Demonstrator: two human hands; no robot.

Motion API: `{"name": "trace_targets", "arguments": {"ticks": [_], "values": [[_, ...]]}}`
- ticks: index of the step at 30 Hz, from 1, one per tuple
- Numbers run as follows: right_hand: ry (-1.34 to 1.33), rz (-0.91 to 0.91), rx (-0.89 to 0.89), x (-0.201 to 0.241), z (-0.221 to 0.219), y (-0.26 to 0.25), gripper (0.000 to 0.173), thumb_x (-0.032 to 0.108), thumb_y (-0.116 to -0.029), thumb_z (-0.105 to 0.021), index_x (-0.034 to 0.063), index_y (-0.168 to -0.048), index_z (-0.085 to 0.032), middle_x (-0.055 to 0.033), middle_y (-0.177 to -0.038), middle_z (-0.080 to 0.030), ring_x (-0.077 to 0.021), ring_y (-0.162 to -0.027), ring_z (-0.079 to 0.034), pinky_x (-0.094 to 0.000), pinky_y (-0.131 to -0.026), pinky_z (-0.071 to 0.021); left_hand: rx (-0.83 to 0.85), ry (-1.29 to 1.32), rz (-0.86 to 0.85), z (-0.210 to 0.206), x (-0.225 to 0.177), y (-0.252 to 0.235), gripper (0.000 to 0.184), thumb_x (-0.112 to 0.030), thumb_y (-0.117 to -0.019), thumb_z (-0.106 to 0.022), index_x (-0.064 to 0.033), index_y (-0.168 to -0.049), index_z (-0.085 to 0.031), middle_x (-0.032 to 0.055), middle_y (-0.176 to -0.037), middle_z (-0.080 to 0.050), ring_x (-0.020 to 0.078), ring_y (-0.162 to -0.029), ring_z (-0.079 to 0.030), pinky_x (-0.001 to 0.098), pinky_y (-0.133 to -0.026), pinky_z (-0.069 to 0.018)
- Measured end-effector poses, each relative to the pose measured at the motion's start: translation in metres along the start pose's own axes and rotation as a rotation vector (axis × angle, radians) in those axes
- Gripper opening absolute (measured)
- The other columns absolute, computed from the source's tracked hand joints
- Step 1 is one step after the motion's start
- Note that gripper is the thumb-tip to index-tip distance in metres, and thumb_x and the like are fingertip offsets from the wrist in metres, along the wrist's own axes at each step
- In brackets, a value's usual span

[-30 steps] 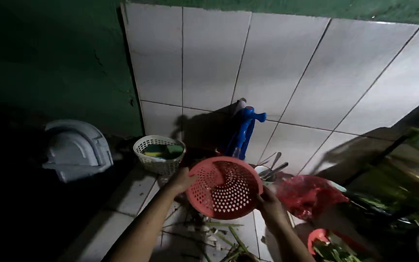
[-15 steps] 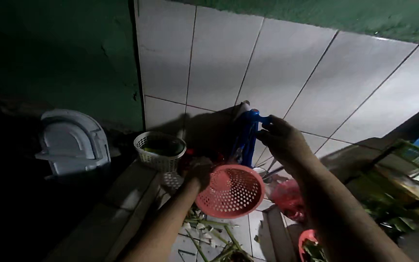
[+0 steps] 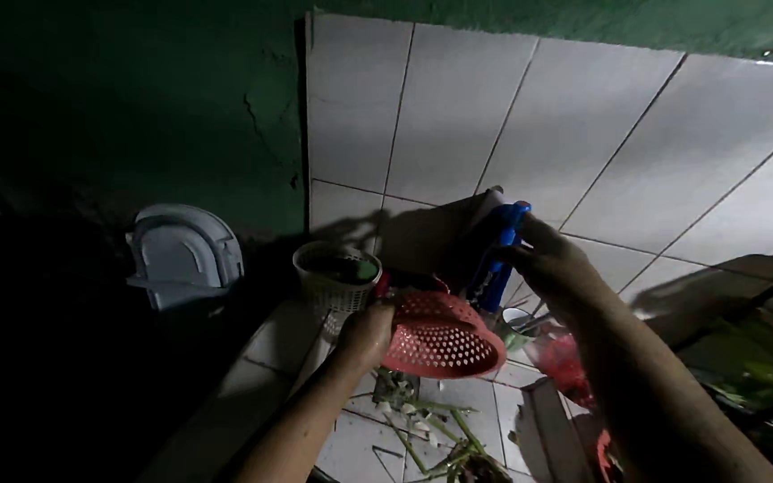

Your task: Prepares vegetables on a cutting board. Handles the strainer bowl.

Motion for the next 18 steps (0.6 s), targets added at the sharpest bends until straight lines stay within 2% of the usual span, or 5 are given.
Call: {"name": "trace_targets", "arguments": {"ticks": [3, 7, 11, 14, 18], "values": [[0.13, 0.129, -0.105, -0.008, 0.012, 0.045, 0.061, 0.008, -0.0987, -0.065, 0.0088, -0.156, -0.043, -0.0177, -0.153, -0.051, -0.0298, -0.13, -0.058, -0.0488, -0.102, -0.0498, -0.031, 0.036, -0.021, 0.008, 0.003, 0.01, 0.045, -0.01, -0.101, -0.059, -0.0144, -0.146, -0.055, 0.0163, -0.141, -0.059, 0.037, -0.119, -0.064, 0.0571, -0.097, -0.0524], [0.436, 0.452, -0.189, -0.041, -0.013, 0.126, 0.019, 0.003, -0.0925, -0.06, -0.0009, -0.108, -0.071, -0.0136, -0.099, -0.073, -0.0239, -0.086, -0.072, -0.045, -0.077, -0.0614, -0.021, 0.162, 0.075, 0.023, 0.003, 0.028, 0.044, -0.017, -0.1039, -0.057, -0.0095, -0.147, -0.052, 0.0182, -0.137, -0.062, 0.0342, -0.123, -0.062, 0.053, -0.104, -0.0486], [0.845, 0.141, 0.235, -0.107, -0.096, 0.133, 0.056, 0.01, -0.0976, -0.056, 0.0023, -0.152, -0.048, -0.0244, -0.159, -0.041, -0.0387, -0.149, -0.038, -0.0561, -0.121, -0.0299, -0.064, 0.184, 0.017, 0.038, -0.025, 0.052, 0.047, -0.021, -0.1024, -0.062, -0.0138, -0.148, -0.052, 0.0149, -0.138, -0.062, 0.0317, -0.122, -0.063, 0.0516, -0.104, -0.0501], [1.007, 0.079, 0.313, -0.142, -0.116, 0.14, 0.059, 0.014, -0.1015, -0.045, 0.0002, -0.158, -0.036, -0.0239, -0.165, -0.03, -0.038, -0.155, -0.025, -0.0555, -0.125, -0.0184, -0.154, 0.083, -0.163, 0.046, -0.046, 0.069, 0.067, -0.01, -0.0973, -0.068, -0.0249, -0.157, -0.043, 0.0076, -0.149, -0.056, 0.0306, -0.12, -0.065, 0.0509, -0.096, -0.0548], [0.81, -0.076, 0.684, -0.141, -0.135, 0.198, 0.046, 0.025, -0.107, -0.042, 0.0114, -0.149, -0.055, -0.0162, -0.148, -0.057, -0.0342, -0.142, -0.049, -0.0539, -0.119, -0.0348, -0.319, 0.021, -0.281, 0.045, -0.039, 0.076, 0.072, 0.001, -0.0904, -0.071, -0.0218, -0.154, -0.048, 0.0086, -0.149, -0.056, 0.0328, -0.107, -0.071, 0.0513, -0.08, -0.0598]]}}
Point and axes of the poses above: each hand's wrist, its own y-axis away from the middle knuckle, its own z-axis out of the back of the hand, x = y × z, the point moved 6 cm from there along -y, towards the middle knuckle
